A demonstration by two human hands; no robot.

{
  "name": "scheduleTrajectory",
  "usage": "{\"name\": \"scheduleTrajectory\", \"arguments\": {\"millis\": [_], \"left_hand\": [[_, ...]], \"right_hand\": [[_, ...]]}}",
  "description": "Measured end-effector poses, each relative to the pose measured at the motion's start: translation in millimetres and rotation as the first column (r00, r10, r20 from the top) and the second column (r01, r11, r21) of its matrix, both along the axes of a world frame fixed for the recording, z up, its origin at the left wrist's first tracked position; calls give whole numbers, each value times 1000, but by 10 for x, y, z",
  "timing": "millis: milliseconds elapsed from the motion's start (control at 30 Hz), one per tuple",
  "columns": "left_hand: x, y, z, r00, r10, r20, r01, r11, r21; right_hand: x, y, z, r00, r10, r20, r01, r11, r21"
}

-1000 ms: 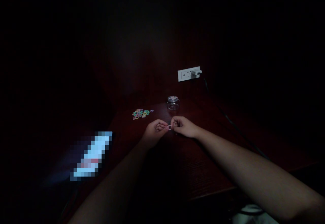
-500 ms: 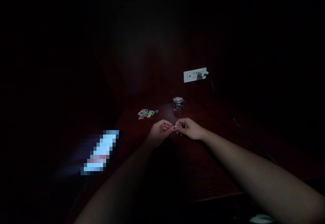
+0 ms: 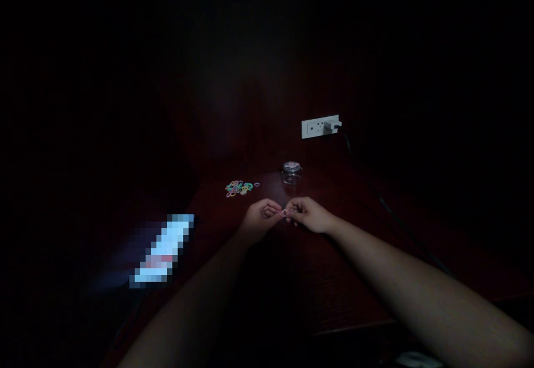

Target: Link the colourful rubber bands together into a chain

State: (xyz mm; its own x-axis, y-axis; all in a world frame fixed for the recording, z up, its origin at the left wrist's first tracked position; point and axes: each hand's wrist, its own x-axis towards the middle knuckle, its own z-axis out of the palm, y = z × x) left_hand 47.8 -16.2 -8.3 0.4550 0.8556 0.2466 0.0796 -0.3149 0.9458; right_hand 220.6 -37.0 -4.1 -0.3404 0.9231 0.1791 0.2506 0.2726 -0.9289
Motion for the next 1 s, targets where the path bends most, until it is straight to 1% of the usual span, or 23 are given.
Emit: {"name": "scheduleTrajectory", "arguments": {"millis": [167, 367, 600, 867, 1000], "left_hand": [[3, 5, 12, 1000, -1, -10, 1, 1000, 10], [-6, 21, 3, 1000, 19, -20, -19, 1000, 15], [-25, 42, -6, 998, 41, -38, -39, 998, 41], [-15, 19, 24, 999, 18, -33, -17, 1000, 19], [-16, 14, 27, 999, 35, -6, -35, 999, 36]], "right_hand": [[0, -6, 7, 1000, 3, 12, -3, 1000, 7], [2, -13, 4, 1000, 28, -15, -28, 1000, -10], [-3, -16, 11, 994, 55, -95, -62, 995, -75], [13, 13, 10, 985, 49, -163, -67, 992, -105], [17, 32, -2, 976, 52, -210, -78, 990, -116]]}}
